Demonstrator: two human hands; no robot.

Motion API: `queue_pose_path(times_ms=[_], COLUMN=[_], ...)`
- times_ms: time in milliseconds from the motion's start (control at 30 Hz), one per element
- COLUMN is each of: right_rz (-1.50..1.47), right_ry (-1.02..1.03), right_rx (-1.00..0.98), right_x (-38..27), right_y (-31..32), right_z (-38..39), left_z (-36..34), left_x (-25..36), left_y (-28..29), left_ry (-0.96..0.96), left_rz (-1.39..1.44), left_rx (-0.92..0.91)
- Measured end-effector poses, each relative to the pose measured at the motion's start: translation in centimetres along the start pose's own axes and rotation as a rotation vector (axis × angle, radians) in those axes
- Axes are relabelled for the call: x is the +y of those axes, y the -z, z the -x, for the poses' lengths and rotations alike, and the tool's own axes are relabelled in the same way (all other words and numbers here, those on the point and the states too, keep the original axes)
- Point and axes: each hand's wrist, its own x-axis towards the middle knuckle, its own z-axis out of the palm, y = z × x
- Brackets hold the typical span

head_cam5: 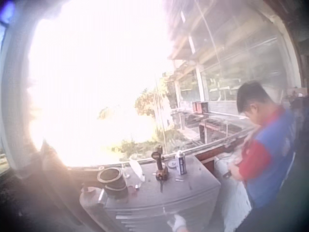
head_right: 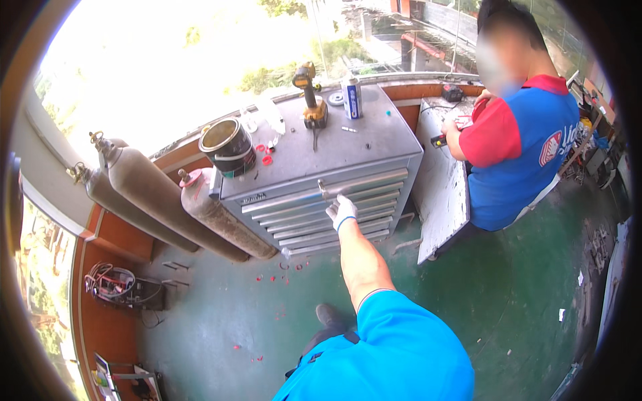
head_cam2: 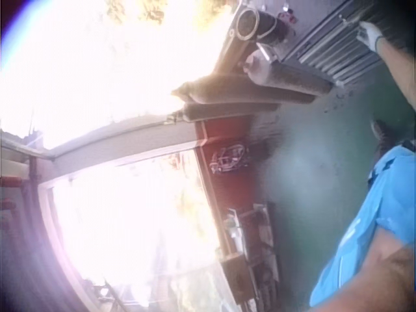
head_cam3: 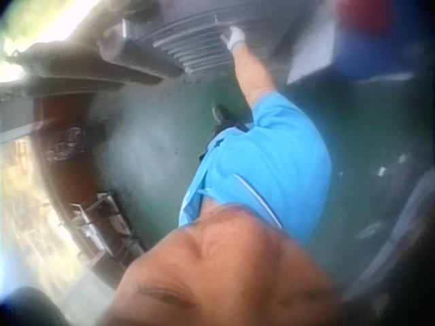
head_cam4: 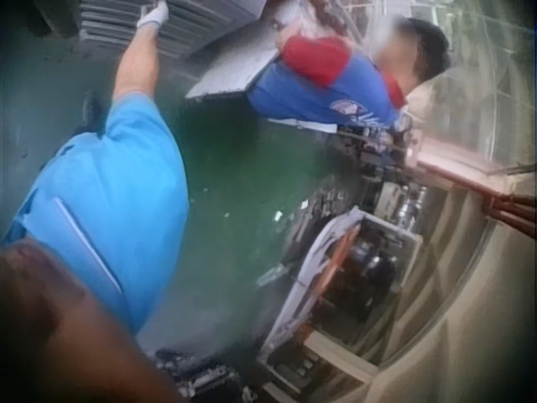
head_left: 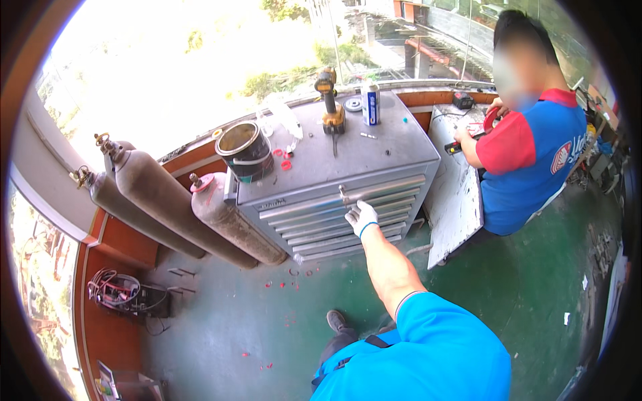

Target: The person carries a black plastic grille to the rear of a silver SUV and positions it against the bumper. They then retrieve a cordless impact wrench and use it to fasten screws into the rear bumper area.

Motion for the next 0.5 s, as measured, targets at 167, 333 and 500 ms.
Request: queue_pose_path(times_ms=[167,333,500], right_rz=[0.063,-0.194,-0.324], right_ry=[-0.022,-0.035,-0.05], right_rx=[0.131,-0.03,-0.122], right_x=[0.8,0.9,1.6], right_y=[-0.7,0.9,1.5], right_z=[-4.0,-5.8,-5.5], left_z=[-4.8,-7.7,-11.2], left_x=[7.2,15.9,26.9], left_y=[3.6,7.6,6.8], left_ry=[-0.018,-0.12,-0.288], left_rz=[-0.035,-0.081,0.001], left_rx=[-0.058,-0.039,0.055])
